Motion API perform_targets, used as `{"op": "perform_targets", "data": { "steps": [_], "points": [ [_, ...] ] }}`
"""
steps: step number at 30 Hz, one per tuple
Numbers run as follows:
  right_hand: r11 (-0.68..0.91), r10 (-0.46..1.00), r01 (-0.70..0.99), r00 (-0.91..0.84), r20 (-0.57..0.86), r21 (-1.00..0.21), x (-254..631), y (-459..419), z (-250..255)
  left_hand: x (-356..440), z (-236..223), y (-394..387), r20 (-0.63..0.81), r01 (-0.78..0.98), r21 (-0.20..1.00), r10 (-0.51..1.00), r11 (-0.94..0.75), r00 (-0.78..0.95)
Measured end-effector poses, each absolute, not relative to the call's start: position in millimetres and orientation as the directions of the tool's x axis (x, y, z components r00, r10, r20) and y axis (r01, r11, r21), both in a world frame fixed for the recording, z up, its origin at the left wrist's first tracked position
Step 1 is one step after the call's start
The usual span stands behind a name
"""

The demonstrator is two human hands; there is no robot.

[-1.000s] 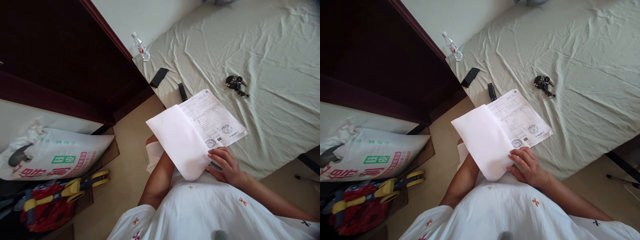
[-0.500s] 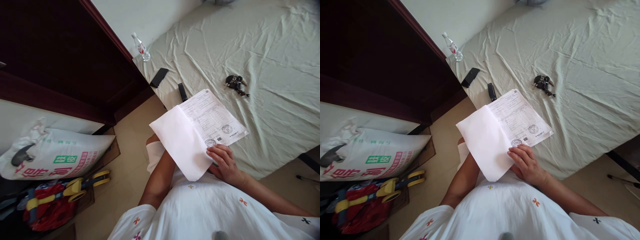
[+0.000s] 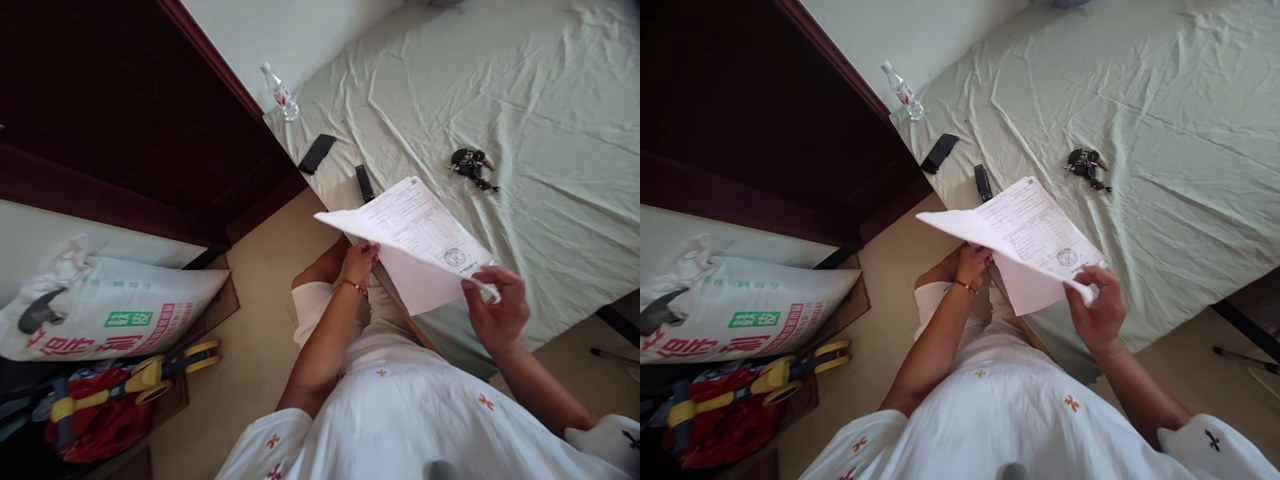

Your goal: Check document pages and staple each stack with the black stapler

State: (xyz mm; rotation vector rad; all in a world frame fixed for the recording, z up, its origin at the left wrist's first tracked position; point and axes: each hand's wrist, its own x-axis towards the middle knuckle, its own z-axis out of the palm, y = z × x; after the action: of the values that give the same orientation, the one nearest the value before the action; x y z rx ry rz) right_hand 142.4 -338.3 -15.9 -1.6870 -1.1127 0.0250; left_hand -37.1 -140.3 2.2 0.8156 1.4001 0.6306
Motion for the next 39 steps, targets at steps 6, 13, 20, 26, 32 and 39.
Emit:
{"op": "perform_targets", "data": {
  "steps": [6,13,20,26,32,39],
  "points": [
    [-0.224,0.694,0.826,0.509,0.51,-0.518,174.8,-326.7,-27.5,-34.2,-5.5,-140.9,-0.525,0.066,0.851,0.845,0.521,0.098],
    [-0.244,0.887,0.903,0.354,0.295,-0.353,193.5,-309.0,-21.5,-33.4,-6.5,-141.6,-0.485,0.054,0.874,0.869,0.482,0.096],
    [-0.323,0.922,0.908,0.366,0.128,-0.268,205.3,-280.0,-14.5,-34.2,-8.2,-142.2,-0.477,0.047,0.879,0.872,0.475,0.108],
    [-0.435,0.882,0.854,0.467,0.053,-0.286,214.5,-256.5,-15.7,-37.2,-13.9,-140.4,-0.474,0.074,0.881,0.873,0.468,0.115],
    [-0.42,0.88,0.831,0.472,0.06,-0.365,227.2,-250.7,-25.5,-46.4,-17.5,-145.2,-0.437,-0.035,0.892,0.881,0.45,0.182],
    [-0.294,0.927,0.85,0.365,0.086,-0.436,237.8,-243.4,-29.2,-64.6,-30.9,-154.9,-0.299,0.023,0.953,0.928,0.301,0.221]
  ]
}}
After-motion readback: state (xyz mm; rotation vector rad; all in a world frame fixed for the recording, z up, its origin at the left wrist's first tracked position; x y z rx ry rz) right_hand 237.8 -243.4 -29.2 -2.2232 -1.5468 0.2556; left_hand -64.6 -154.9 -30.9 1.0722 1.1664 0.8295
